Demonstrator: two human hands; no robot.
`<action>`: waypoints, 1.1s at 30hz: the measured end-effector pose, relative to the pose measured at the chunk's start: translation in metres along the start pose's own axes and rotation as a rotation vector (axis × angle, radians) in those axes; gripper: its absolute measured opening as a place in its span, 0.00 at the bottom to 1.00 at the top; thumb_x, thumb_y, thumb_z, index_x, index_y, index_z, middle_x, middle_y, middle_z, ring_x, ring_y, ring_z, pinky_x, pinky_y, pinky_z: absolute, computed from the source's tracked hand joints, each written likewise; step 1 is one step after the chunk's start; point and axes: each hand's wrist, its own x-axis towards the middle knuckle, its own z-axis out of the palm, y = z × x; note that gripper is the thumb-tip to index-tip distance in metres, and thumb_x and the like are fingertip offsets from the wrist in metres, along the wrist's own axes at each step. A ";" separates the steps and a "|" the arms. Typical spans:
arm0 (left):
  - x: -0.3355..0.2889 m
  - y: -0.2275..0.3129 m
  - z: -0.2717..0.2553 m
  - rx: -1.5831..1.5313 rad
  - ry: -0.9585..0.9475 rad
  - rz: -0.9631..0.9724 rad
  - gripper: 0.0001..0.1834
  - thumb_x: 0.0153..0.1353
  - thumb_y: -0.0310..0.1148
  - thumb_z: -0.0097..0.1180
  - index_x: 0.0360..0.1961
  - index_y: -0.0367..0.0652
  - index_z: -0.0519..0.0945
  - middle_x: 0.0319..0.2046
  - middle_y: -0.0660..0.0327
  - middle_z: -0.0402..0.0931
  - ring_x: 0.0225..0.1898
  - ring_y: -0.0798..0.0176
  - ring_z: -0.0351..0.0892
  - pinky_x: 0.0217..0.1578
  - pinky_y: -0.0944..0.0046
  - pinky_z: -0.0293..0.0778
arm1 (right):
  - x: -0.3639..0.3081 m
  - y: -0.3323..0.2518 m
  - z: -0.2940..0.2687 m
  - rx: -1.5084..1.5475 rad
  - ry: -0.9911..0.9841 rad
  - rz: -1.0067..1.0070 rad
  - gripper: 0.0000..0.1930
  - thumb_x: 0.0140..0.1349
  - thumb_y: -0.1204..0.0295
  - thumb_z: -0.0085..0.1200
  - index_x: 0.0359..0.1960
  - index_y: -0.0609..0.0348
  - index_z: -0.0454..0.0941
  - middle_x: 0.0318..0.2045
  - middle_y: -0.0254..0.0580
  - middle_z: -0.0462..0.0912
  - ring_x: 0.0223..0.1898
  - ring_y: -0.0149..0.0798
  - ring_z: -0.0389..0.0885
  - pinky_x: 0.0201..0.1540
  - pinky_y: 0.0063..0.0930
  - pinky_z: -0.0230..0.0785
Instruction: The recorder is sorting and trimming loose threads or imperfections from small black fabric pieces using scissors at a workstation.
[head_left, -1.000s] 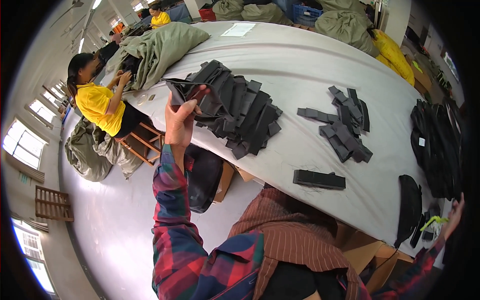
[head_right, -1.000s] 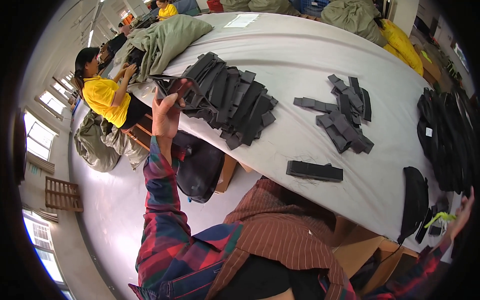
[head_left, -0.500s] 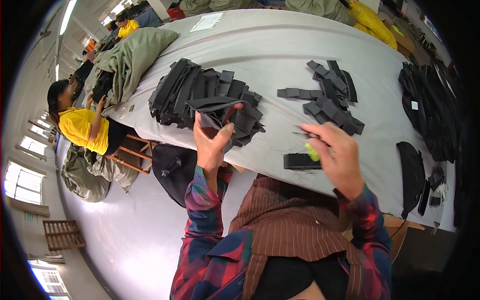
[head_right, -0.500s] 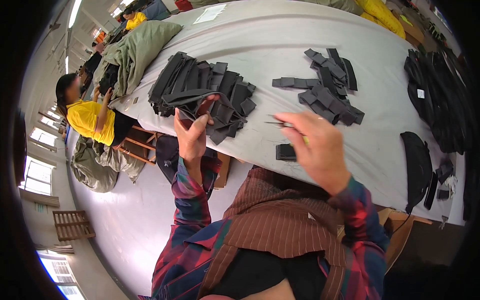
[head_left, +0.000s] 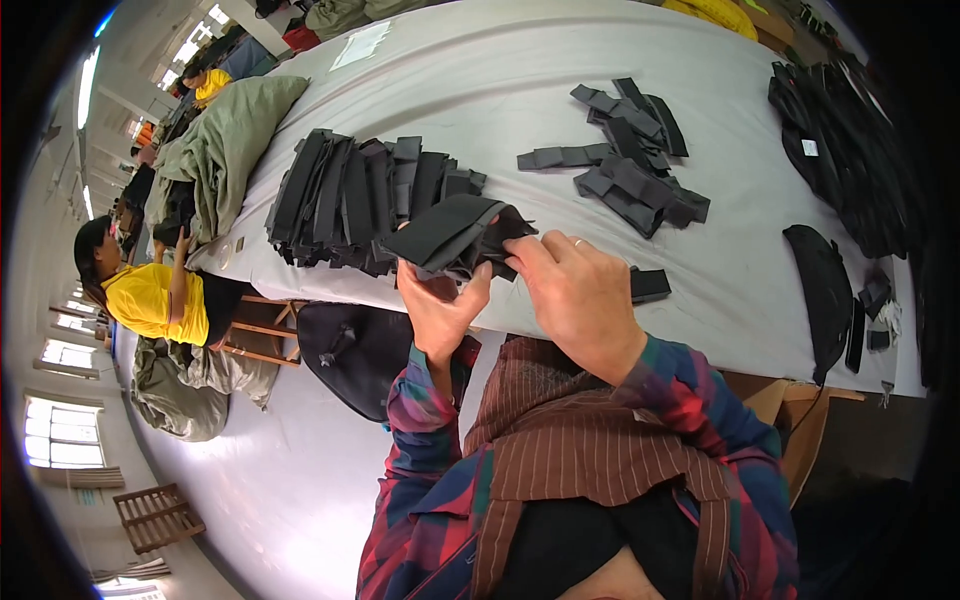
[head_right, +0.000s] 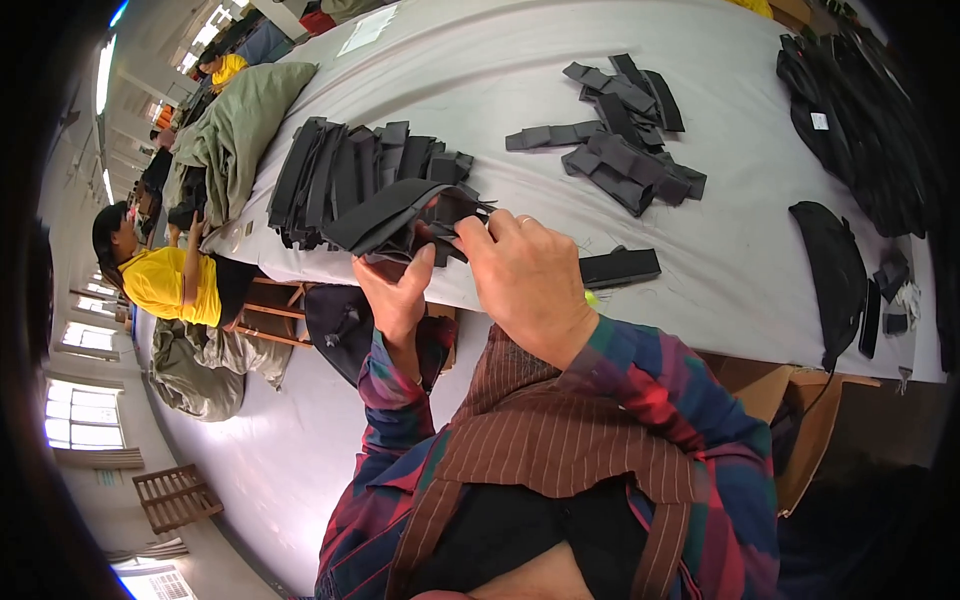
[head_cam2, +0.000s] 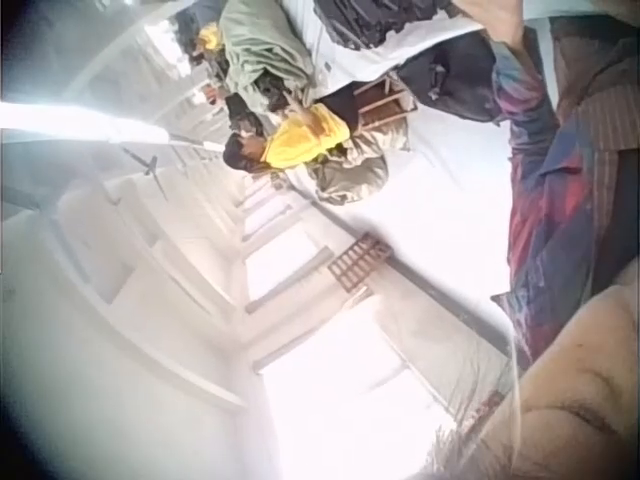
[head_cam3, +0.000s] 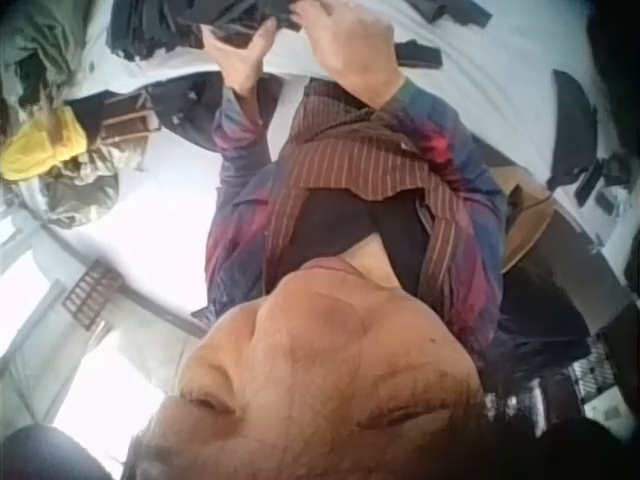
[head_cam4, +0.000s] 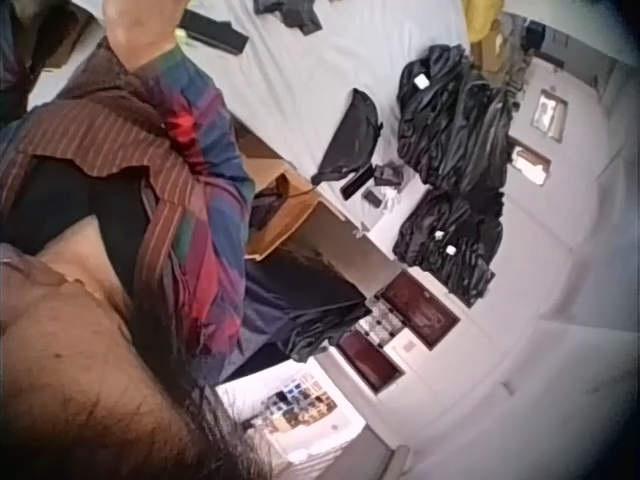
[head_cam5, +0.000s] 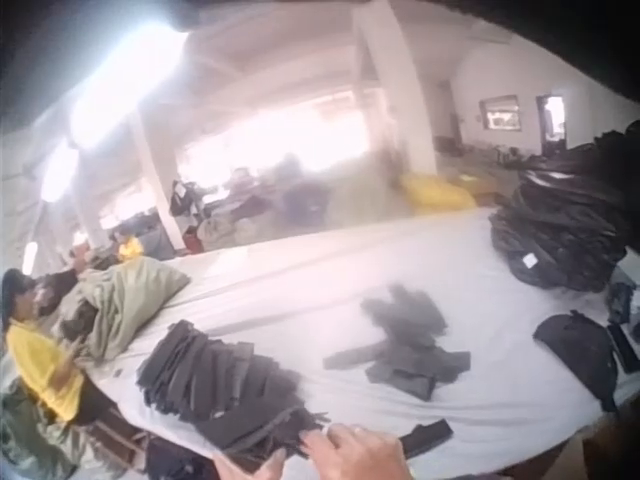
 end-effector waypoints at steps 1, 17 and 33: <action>0.000 -0.001 0.000 0.034 -0.028 0.015 0.29 0.41 0.16 0.60 0.48 0.36 0.68 0.45 0.58 0.72 0.43 0.67 0.72 0.46 0.68 0.68 | 0.000 0.001 0.000 0.001 0.003 0.002 0.07 0.54 0.71 0.55 0.35 0.54 0.77 0.23 0.39 0.74 0.25 0.44 0.75 0.24 0.36 0.65; 0.046 -0.018 -0.070 -0.160 0.198 -0.107 0.27 0.53 0.18 0.56 0.54 0.36 0.63 0.43 0.59 0.73 0.44 0.66 0.74 0.48 0.68 0.68 | -0.067 0.092 -0.038 0.425 -0.138 0.453 0.13 0.55 0.75 0.55 0.43 0.62 0.76 0.29 0.37 0.78 0.31 0.31 0.73 0.35 0.22 0.66; 0.216 -0.095 -0.247 1.719 0.183 0.101 0.26 0.53 0.39 0.57 0.53 0.41 0.71 0.45 0.46 0.72 0.49 0.40 0.70 0.45 0.53 0.70 | -0.099 0.146 -0.047 0.434 -0.095 0.756 0.12 0.57 0.77 0.53 0.43 0.65 0.76 0.30 0.33 0.77 0.31 0.24 0.70 0.36 0.19 0.64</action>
